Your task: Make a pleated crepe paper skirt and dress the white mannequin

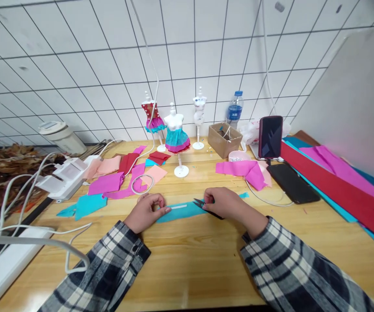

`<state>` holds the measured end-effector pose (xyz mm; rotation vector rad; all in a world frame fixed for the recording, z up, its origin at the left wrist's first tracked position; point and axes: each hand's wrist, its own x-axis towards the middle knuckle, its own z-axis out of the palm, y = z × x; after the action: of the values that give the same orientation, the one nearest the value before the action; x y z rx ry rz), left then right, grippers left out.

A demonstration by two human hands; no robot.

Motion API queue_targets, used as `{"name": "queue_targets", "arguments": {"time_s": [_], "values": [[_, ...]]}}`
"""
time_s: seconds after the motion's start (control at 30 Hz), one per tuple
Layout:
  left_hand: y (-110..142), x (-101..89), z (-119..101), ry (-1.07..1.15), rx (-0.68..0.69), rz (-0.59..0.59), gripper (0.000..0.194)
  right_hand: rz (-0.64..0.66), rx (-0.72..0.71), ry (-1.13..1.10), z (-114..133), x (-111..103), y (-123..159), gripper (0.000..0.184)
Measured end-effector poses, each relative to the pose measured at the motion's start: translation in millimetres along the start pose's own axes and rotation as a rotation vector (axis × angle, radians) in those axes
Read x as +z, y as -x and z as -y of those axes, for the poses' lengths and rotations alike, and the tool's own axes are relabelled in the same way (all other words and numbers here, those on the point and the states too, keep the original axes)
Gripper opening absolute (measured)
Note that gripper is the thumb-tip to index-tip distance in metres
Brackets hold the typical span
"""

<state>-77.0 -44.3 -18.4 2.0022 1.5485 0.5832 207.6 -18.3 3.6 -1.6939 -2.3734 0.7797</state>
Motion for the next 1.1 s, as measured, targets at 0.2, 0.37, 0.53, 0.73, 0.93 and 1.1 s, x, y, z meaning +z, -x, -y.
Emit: {"name": "queue_targets", "arguments": {"time_s": [0.2,0.37,0.53,0.73,0.93,1.1], "values": [[5,1.5,-6,0.321,-0.046,-0.056,0.034,-0.228,0.117,0.012,-14,-22,0,0.009],[6,15.9,-31,0.274,0.095,-0.136,0.029,-0.399,-0.307,-0.088,4,-11,4,0.038],[-12,25.5,-47,0.335,0.173,-0.107,0.038,-0.159,-0.355,-0.303,11,9,-7,0.015],[-30,19.2,-48,0.620,0.065,0.092,0.054,-0.239,-0.306,-0.328,-4,1,-16,0.008],[-22,17.7,-48,0.579,-0.071,0.207,0.048,-0.255,-0.351,-0.273,-6,0,-15,0.004],[-15,18.4,-55,0.501,-0.006,0.143,0.047,-0.385,-0.347,-0.250,-1,4,-9,0.011]]}}
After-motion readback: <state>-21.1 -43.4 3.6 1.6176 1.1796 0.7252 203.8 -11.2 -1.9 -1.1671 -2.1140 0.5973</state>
